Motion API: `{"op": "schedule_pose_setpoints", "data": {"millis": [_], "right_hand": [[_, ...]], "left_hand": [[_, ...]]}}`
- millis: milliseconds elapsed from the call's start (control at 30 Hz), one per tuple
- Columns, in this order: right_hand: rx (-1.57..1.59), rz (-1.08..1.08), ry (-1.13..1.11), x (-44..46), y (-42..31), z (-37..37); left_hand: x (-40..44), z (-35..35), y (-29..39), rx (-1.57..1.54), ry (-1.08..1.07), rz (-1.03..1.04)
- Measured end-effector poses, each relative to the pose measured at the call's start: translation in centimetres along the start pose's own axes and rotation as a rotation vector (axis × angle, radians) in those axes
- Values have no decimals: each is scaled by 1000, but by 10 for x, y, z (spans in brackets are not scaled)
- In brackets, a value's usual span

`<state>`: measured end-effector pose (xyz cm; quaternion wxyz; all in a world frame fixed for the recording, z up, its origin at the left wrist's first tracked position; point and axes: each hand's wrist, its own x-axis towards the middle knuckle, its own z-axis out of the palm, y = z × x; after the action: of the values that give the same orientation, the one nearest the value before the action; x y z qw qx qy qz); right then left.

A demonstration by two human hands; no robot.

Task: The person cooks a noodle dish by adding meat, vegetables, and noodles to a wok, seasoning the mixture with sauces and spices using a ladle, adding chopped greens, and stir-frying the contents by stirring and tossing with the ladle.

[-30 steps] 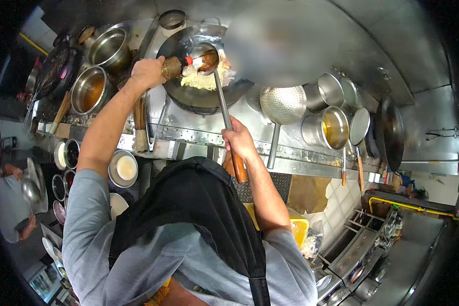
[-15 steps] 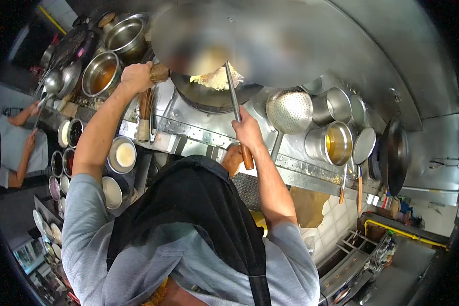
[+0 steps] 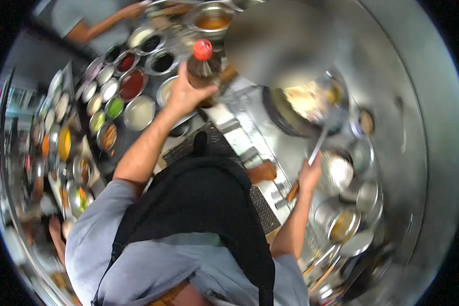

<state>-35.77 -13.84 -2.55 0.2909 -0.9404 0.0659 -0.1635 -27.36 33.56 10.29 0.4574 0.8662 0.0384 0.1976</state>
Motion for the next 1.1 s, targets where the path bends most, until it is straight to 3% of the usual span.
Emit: {"op": "schedule_pose_setpoints", "data": {"millis": [33, 133, 233, 367, 433, 567, 767, 800, 900, 967, 1000, 1100], "right_hand": [[373, 464, -238, -2, -69, -31], [1012, 617, -362, -22, -126, -47], [1259, 724, -560, -29, -176, -53], [1296, 730, -844, -34, -233, -25], [1243, 718, -939, -34, -262, -2], [1068, 724, -943, -35, -340, 40], [904, 502, -1100, -16, -421, 115], [861, 470, -1107, -14, -430, 127], [728, 388, -1113, -12, -451, 158], [639, 370, -1080, -11, -466, 170], [610, 368, -1078, -10, -470, 176], [565, 367, -1068, -10, -477, 190]], "left_hand": [[-24, -22, -4, -37, 4, -26], [-87, -72, -32, 67, 32, -262], [-142, -115, -68, 128, 152, -396], [-199, -161, -158, 263, 329, -509], [-202, -187, -171, 243, 417, -579], [-204, -217, -231, 283, 546, -515], [-198, -265, -285, 148, 286, -551], [-189, -283, -282, 86, 114, -491], [-160, -345, -277, 89, -324, -639], [-121, -374, -259, -33, -410, -766], [-111, -379, -271, 45, -349, -568], [-76, -388, -286, 147, -299, -481]]}}
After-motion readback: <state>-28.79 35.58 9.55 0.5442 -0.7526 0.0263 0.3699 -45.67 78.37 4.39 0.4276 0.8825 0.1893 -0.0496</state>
